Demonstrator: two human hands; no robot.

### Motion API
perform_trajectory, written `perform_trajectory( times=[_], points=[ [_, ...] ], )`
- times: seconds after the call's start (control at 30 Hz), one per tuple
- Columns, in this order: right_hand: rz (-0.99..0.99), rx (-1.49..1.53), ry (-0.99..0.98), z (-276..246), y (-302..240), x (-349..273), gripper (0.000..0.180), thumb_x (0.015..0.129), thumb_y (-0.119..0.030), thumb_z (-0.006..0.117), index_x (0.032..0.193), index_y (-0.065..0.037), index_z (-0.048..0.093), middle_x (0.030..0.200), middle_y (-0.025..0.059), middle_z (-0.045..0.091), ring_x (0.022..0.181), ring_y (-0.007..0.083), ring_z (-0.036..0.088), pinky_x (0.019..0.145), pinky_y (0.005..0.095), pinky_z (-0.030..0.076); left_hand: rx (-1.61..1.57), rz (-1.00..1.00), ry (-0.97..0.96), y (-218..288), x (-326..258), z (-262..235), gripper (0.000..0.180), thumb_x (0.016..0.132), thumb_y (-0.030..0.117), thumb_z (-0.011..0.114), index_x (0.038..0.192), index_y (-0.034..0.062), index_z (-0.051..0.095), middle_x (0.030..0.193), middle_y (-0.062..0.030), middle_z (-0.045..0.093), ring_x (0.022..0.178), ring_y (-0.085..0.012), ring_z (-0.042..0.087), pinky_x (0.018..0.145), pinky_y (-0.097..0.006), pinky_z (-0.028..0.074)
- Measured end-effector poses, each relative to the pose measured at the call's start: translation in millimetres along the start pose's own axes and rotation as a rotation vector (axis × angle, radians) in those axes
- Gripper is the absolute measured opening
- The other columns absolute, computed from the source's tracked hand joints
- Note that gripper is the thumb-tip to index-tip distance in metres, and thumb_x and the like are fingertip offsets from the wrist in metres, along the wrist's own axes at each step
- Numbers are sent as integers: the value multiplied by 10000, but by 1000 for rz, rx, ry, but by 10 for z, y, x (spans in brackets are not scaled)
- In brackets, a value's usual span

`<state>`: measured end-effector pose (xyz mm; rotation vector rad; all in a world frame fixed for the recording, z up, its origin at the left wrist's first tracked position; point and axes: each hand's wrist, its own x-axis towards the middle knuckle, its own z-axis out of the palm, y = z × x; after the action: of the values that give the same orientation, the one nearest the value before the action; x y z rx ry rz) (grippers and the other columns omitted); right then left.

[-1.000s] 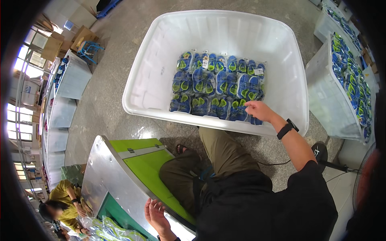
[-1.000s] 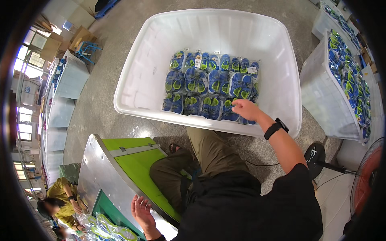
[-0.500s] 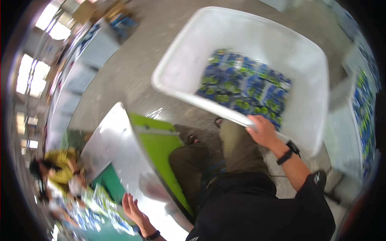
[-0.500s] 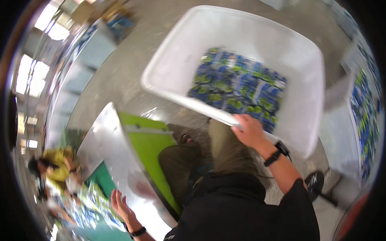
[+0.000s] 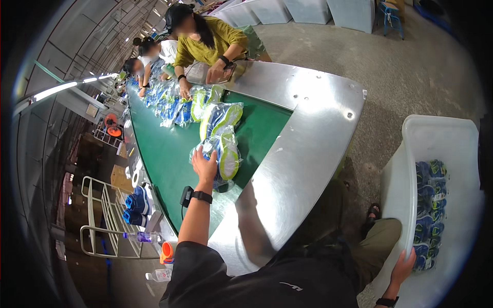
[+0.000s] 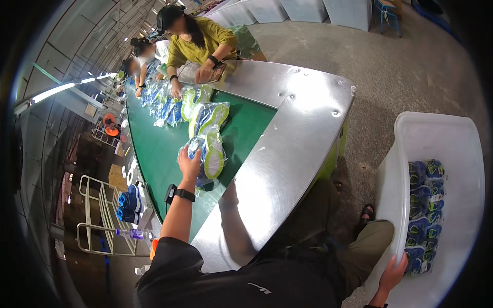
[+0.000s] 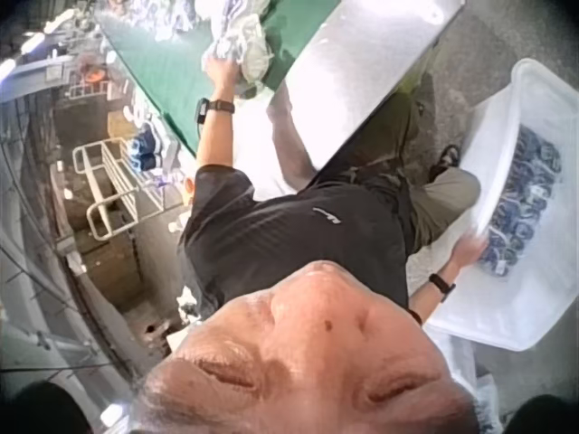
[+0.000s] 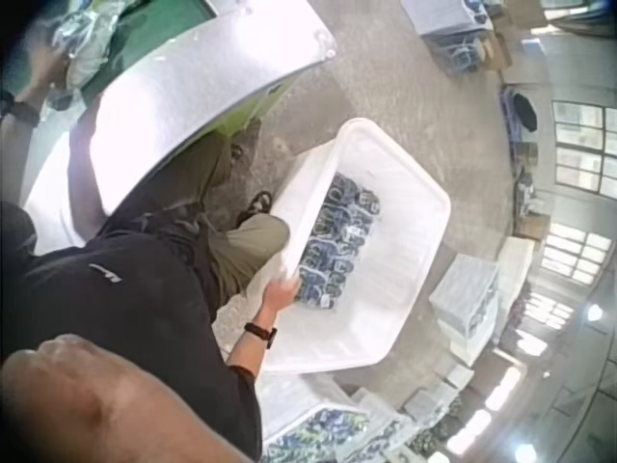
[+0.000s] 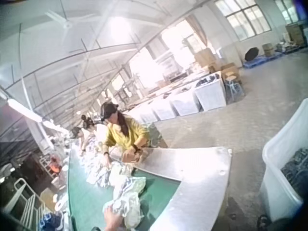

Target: Packing pairs of shoes from a conveyor belt into a large plastic bin.

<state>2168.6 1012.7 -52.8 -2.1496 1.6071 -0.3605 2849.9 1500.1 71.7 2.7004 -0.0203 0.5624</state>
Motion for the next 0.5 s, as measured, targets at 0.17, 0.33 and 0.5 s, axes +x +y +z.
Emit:
perform_trajectory(
  times=[0.17,0.33,0.5],
  points=[
    [-76,-1,9,18,104,47,477,1024,-255,564,1422,4,513,1381,200,561,1288,386,543,1062,446,429,-560,-487,-242,-560,123,73,688,884,425,750,1371,-29,573,1370,-203,628,1206,-388,637,1029,-496,501],
    [-82,-16,21,-25,37,32,485,1009,-240,582,1423,2,512,1394,208,556,1289,397,541,1060,449,436,-1159,-923,-785,-499,150,85,421,1013,313,613,1283,-9,624,1197,-169,727,1038,-316,724,976,-474,565],
    [-87,-27,37,-3,-40,8,497,995,-229,600,1420,11,506,1380,213,570,1281,400,547,1067,456,434,-939,-537,-485,-294,-394,144,435,934,153,685,1329,-1,587,1159,-127,703,988,-238,687,893,-365,545]
  ],
)
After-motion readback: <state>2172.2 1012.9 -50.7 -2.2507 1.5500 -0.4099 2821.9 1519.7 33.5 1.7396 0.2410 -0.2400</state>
